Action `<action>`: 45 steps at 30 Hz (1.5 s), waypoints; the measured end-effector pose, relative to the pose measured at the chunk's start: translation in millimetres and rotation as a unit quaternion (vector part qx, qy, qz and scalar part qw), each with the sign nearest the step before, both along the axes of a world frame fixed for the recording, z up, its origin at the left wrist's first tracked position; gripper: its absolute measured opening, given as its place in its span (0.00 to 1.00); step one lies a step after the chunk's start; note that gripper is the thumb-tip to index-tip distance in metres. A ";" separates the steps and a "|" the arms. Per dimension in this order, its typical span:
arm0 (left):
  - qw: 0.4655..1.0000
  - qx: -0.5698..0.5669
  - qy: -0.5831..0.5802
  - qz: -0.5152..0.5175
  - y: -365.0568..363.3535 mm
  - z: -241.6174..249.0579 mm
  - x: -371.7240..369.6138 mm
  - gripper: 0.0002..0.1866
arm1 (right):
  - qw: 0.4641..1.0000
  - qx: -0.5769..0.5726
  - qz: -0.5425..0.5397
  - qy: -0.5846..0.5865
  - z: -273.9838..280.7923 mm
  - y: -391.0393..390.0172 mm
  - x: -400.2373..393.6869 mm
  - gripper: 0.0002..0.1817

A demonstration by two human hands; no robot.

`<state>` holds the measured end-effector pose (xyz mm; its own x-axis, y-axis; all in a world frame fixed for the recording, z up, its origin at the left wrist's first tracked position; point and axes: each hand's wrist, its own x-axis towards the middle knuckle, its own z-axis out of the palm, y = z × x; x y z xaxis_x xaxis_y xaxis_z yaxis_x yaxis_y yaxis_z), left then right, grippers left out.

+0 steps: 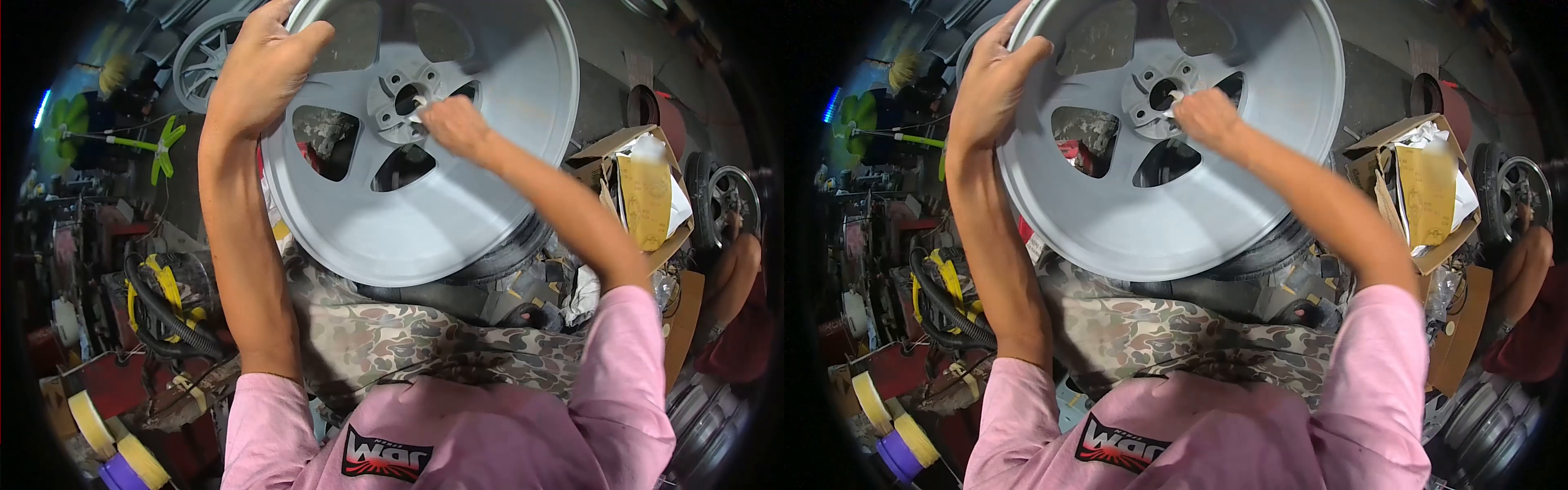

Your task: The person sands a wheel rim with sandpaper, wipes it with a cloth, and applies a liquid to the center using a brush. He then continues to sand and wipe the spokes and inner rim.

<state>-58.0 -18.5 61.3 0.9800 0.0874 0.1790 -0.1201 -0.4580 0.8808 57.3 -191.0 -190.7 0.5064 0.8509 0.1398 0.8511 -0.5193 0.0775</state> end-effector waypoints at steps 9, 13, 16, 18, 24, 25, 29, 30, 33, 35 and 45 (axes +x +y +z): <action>0.996 0.041 -0.082 -0.009 27.0 -16.6 14.5 0.30 | 0.788 0.259 -0.104 0.548 -7.2 -60.6 -3.6 0.19; 0.995 0.059 -0.080 0.018 17.3 -8.8 12.5 0.28 | 0.966 0.230 0.045 0.113 1.2 -47.1 -21.6 0.18; 0.994 0.058 -0.077 0.045 39.8 -18.4 16.6 0.29 | 0.984 0.124 0.050 0.120 7.6 -23.5 -13.8 0.18; 0.998 0.035 -0.032 0.039 54.2 -21.8 18.1 0.33 | 0.985 0.053 0.020 0.160 6.9 -10.3 -13.7 0.17; 0.995 0.067 -0.027 0.068 56.8 -20.5 19.4 0.35 | 0.728 0.326 -0.061 0.600 -11.1 29.1 -17.6 0.22; 0.995 0.056 -0.032 0.073 55.3 -20.3 17.7 0.35 | 0.579 0.385 -0.068 0.715 11.6 26.0 -25.1 0.22; 0.997 0.048 -0.023 0.059 61.3 -19.2 19.7 0.35 | 0.459 0.525 -0.068 0.714 -7.4 41.9 -36.8 0.25; 0.997 0.050 -0.021 0.057 59.3 -18.5 19.8 0.35 | 0.456 0.527 -0.069 0.714 -13.5 42.2 -35.2 0.25; 0.998 0.041 -0.029 0.039 54.9 -18.2 19.6 0.34 | 0.768 0.447 -0.116 0.444 -21.9 33.2 -33.4 0.35; 0.998 0.041 -0.031 0.046 53.9 -18.2 20.4 0.33 | 0.731 0.461 -0.133 0.484 -12.8 28.8 -32.3 0.33; 0.996 0.060 -0.002 0.060 106.3 -21.5 44.1 0.29 | 0.525 0.540 -0.132 0.644 -8.0 -9.2 -75.5 0.23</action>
<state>-13.9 87.8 39.8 0.9631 0.1807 0.1994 -0.0621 -0.5719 0.8180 -18.2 -200.2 -198.7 0.8531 0.5040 -0.1349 -0.2778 0.2199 -0.9351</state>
